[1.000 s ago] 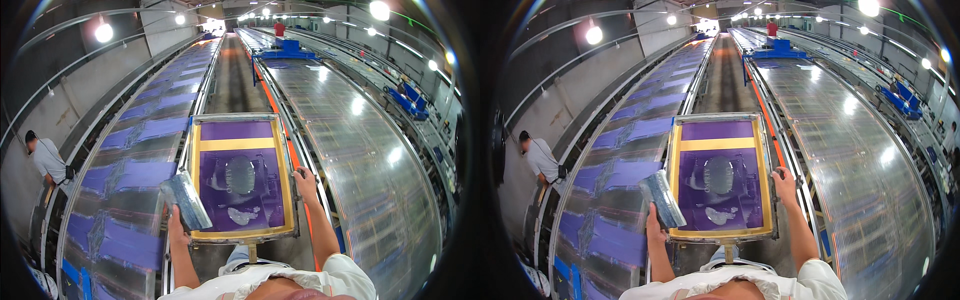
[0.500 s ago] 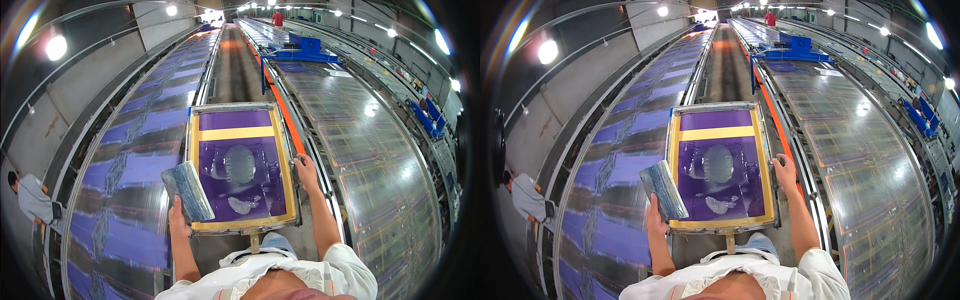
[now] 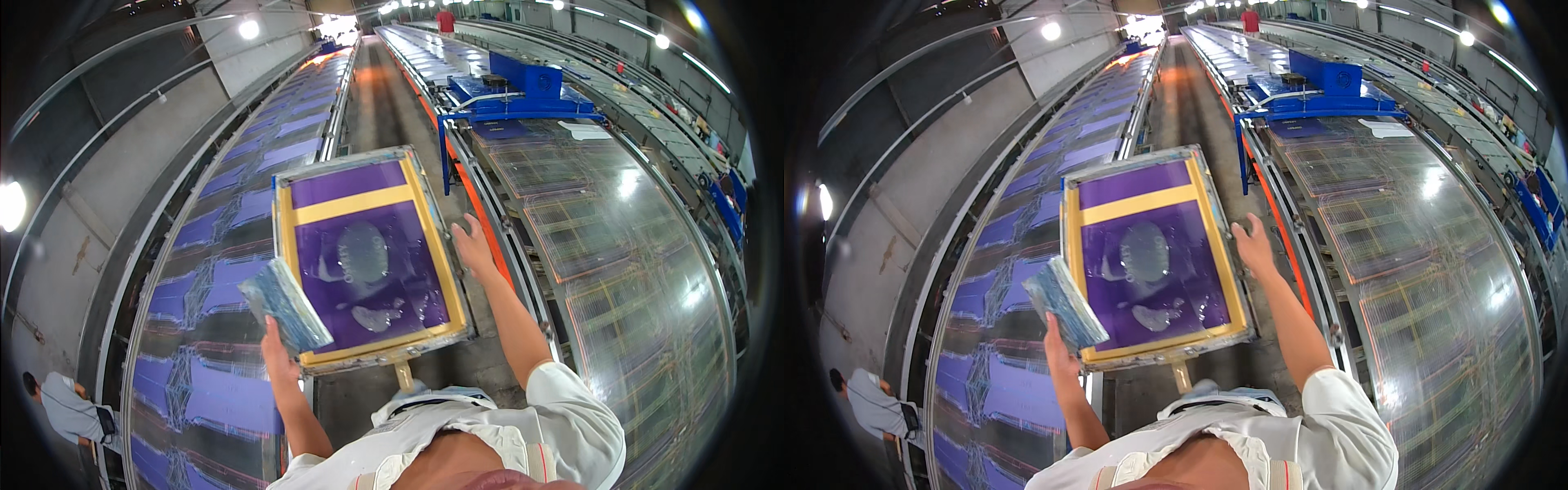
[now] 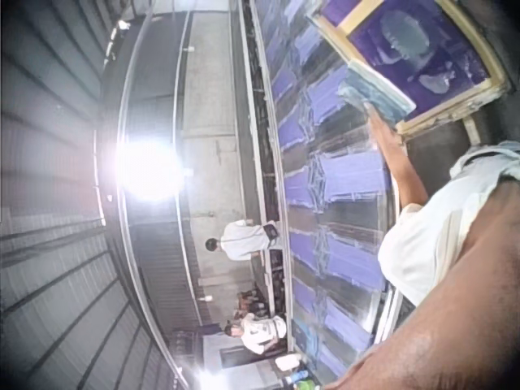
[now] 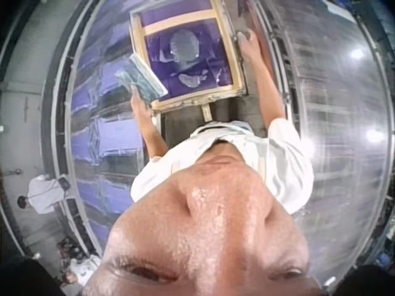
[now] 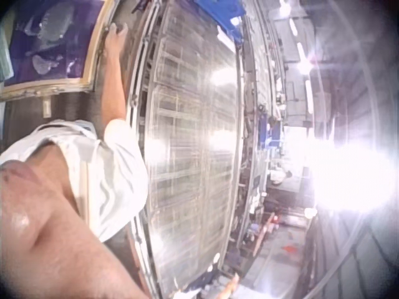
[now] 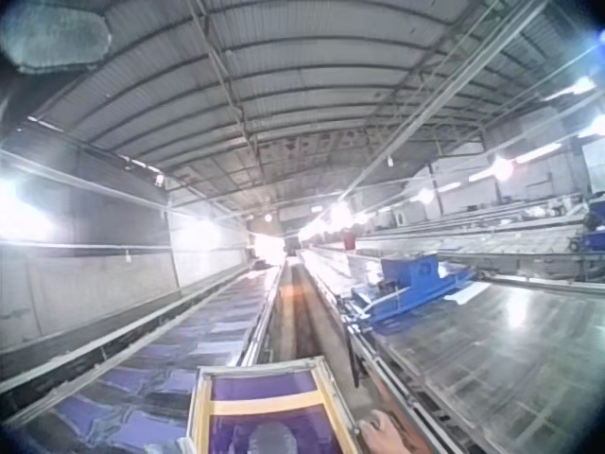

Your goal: The person performs screen printing on fabric pieces laid out on a conveyor. They use a squeegee to pull ink through a mesh screen, then lift the screen to reveal the printed logo. The person periodically walks to a mixing station to stir and reload ink before returning to print additional items.

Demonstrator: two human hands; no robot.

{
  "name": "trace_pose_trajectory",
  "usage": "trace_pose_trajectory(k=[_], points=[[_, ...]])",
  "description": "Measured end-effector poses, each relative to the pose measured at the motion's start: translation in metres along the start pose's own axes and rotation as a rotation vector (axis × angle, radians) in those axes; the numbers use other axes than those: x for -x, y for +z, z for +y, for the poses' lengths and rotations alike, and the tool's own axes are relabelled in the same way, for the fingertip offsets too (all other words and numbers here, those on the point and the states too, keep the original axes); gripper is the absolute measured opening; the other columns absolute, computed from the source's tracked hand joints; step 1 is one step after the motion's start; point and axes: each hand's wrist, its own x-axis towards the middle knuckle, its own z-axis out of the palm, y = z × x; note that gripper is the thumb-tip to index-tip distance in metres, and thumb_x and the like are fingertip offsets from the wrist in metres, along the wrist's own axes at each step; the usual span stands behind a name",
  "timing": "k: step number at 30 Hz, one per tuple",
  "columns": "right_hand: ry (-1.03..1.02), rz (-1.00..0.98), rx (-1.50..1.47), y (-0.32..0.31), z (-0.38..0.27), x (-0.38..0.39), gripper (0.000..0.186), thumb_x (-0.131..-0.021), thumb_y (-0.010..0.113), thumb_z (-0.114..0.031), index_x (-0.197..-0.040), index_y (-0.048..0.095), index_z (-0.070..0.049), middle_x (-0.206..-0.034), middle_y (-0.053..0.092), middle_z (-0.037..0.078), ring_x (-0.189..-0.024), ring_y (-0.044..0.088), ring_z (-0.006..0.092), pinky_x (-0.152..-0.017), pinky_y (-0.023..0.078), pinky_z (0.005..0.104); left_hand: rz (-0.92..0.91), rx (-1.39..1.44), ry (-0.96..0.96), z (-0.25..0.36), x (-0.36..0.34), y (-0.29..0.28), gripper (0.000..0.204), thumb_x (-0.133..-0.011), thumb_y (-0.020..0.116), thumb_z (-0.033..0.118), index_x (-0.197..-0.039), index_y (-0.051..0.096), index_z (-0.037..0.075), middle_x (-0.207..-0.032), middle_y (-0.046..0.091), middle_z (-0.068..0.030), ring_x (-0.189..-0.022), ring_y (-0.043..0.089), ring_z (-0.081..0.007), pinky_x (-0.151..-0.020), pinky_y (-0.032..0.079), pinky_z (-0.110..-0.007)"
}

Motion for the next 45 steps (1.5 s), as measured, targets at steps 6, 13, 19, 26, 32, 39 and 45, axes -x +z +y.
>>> trace_pose_trajectory(k=[6,13,19,26,32,39,45], points=[[-0.067,-0.042,-0.103,0.061,-0.027,-0.183,0.072,-0.097,0.065,-0.037,-0.156,0.035,-0.008,-0.074,0.053,0.002,-0.055,0.045,0.0098,-0.047,0.035,0.0308,0.057,-0.015,0.044,-0.008,-0.165,0.082,0.073,-0.101,0.059,0.054,-0.139,0.051,-0.008,-0.135,0.061,-0.0155,-0.119,0.062,-0.0265,-0.100,0.050,-0.041],[0.041,-0.036,-0.198,0.112,-0.051,-0.376,0.076,-0.096,0.066,-0.037,-0.157,0.030,-0.010,-0.071,0.053,0.002,-0.049,0.043,0.0098,-0.042,0.031,0.0275,-0.082,-0.005,0.030,-0.037,-0.360,0.179,0.073,-0.102,0.057,0.054,-0.147,0.046,-0.001,-0.139,0.059,-0.0104,-0.123,0.061,-0.0253,-0.104,0.048,-0.039],[0.131,0.087,-0.358,0.119,-0.056,-0.513,0.084,-0.095,0.068,-0.034,-0.161,0.021,-0.012,-0.068,0.055,0.004,-0.046,0.042,0.0093,-0.040,0.029,0.0263,-0.155,-0.029,0.017,-0.036,-0.507,0.292,0.067,-0.102,0.059,0.051,-0.136,0.053,-0.006,-0.125,0.065,-0.0128,-0.107,0.067,-0.0232,-0.092,0.054,-0.038],[0.325,0.234,-0.584,0.104,-0.042,-0.629,0.027,-0.098,0.063,-0.033,-0.107,0.054,-0.010,-0.070,0.057,0.005,-0.046,0.043,0.0121,-0.039,0.029,0.0276,-0.282,-0.097,-0.064,-0.061,-0.625,0.389,0.068,-0.101,0.058,0.054,-0.139,0.053,-0.003,-0.127,0.066,-0.0098,-0.110,0.067,-0.0215,-0.093,0.053,-0.036],[0.369,0.303,-0.671,0.091,-0.012,-0.691,0.029,-0.099,0.060,-0.034,-0.092,0.058,-0.006,-0.066,0.054,0.003,-0.046,0.042,0.0121,-0.040,0.027,0.0282,-0.297,-0.156,-0.115,-0.091,-0.704,0.460,0.066,-0.099,0.063,0.052,-0.129,0.058,-0.008,-0.120,0.068,-0.0127,-0.103,0.068,-0.0216,-0.090,0.055,-0.036],[0.324,0.245,-0.682,0.109,-0.043,-0.734,0.026,-0.097,0.064,-0.030,-0.114,0.062,-0.010,-0.063,0.049,-0.002,-0.042,0.035,0.0068,-0.038,0.023,0.0251,-0.335,-0.139,-0.109,-0.092,-0.769,0.504,0.059,-0.100,0.062,0.051,-0.124,0.061,-0.003,-0.112,0.070,-0.0093,-0.097,0.070,-0.0188,-0.086,0.057,-0.034],[0.124,0.283,-0.447,0.124,-0.069,-0.777,0.030,-0.098,0.064,-0.022,-0.125,0.065,-0.009,-0.068,0.050,-0.005,-0.050,0.037,0.0033,-0.045,0.026,0.0229,-0.232,-0.086,-0.118,-0.109,-0.780,0.510,0.064,-0.102,0.059,0.052,-0.134,0.056,-0.003,-0.123,0.068,-0.0107,-0.106,0.069,-0.0219,-0.090,0.056,-0.036]])
